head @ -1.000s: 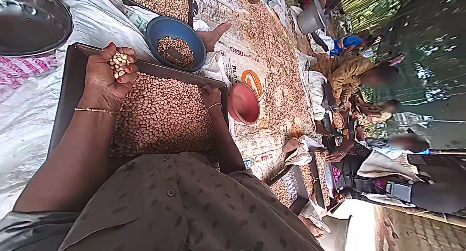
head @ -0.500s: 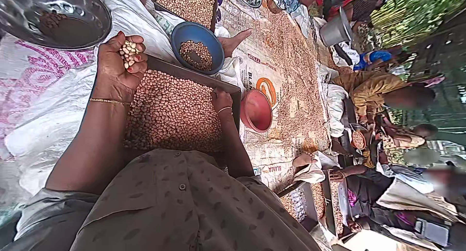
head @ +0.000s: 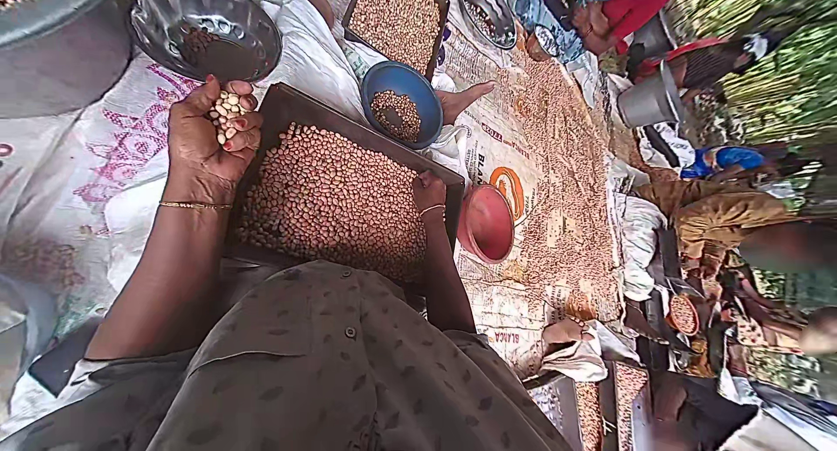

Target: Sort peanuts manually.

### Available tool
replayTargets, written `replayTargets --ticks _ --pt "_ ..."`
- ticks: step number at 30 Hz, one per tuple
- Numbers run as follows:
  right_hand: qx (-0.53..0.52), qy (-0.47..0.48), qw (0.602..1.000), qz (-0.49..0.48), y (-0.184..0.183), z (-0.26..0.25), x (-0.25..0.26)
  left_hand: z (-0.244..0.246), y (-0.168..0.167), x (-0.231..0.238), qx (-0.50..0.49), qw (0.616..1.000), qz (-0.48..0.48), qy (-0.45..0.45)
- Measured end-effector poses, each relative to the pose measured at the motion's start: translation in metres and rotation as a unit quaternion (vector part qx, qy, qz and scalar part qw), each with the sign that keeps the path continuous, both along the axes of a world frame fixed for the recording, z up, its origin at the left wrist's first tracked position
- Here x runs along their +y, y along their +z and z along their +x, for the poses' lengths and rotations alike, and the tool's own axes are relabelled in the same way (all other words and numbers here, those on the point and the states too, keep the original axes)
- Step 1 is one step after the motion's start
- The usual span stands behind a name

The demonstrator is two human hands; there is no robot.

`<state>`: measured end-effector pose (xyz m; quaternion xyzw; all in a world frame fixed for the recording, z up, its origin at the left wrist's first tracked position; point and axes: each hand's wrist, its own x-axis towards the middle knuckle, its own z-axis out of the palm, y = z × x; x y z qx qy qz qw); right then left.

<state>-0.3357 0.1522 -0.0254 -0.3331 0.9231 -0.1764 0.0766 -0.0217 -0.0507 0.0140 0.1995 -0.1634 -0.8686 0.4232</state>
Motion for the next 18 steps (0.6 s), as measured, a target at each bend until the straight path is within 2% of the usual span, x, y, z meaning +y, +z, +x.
replayTargets --ticks 3,5,7,8,10,12,14,16,18 --pt "-0.147 0.062 0.968 -0.192 0.007 0.014 0.005 0.0 -0.005 0.006 -0.003 1.0 -0.003 -0.027" --pt "-0.244 0.127 0.929 -0.249 0.026 0.044 -0.006 -0.002 -0.009 0.008 -0.006 0.999 -0.004 -0.046" --pt "-0.305 0.197 0.896 -0.257 0.038 0.078 -0.023 -0.005 -0.012 0.009 -0.006 0.998 -0.004 -0.057" --pt "-0.304 0.238 0.889 -0.246 0.04 0.094 -0.033 -0.007 -0.012 0.009 -0.007 0.998 -0.008 -0.06" --pt "-0.231 0.333 0.895 -0.184 0.037 0.12 -0.057 -0.008 -0.012 0.009 -0.011 0.998 -0.016 -0.066" --pt "-0.116 0.395 0.909 -0.06 0.031 0.144 -0.075 -0.006 -0.014 0.009 -0.011 0.997 -0.022 -0.068" --pt "0.005 0.407 0.907 0.104 0.022 0.167 -0.085 -0.005 -0.016 0.01 -0.011 0.997 -0.02 -0.071" --pt "0.09 0.399 0.9 0.147 0.004 0.177 -0.083 -0.004 -0.017 0.01 -0.009 0.997 -0.006 -0.072" --pt "0.07 0.375 0.907 0.178 0.009 0.178 -0.09 -0.004 -0.016 0.009 -0.009 0.998 0.003 -0.07"
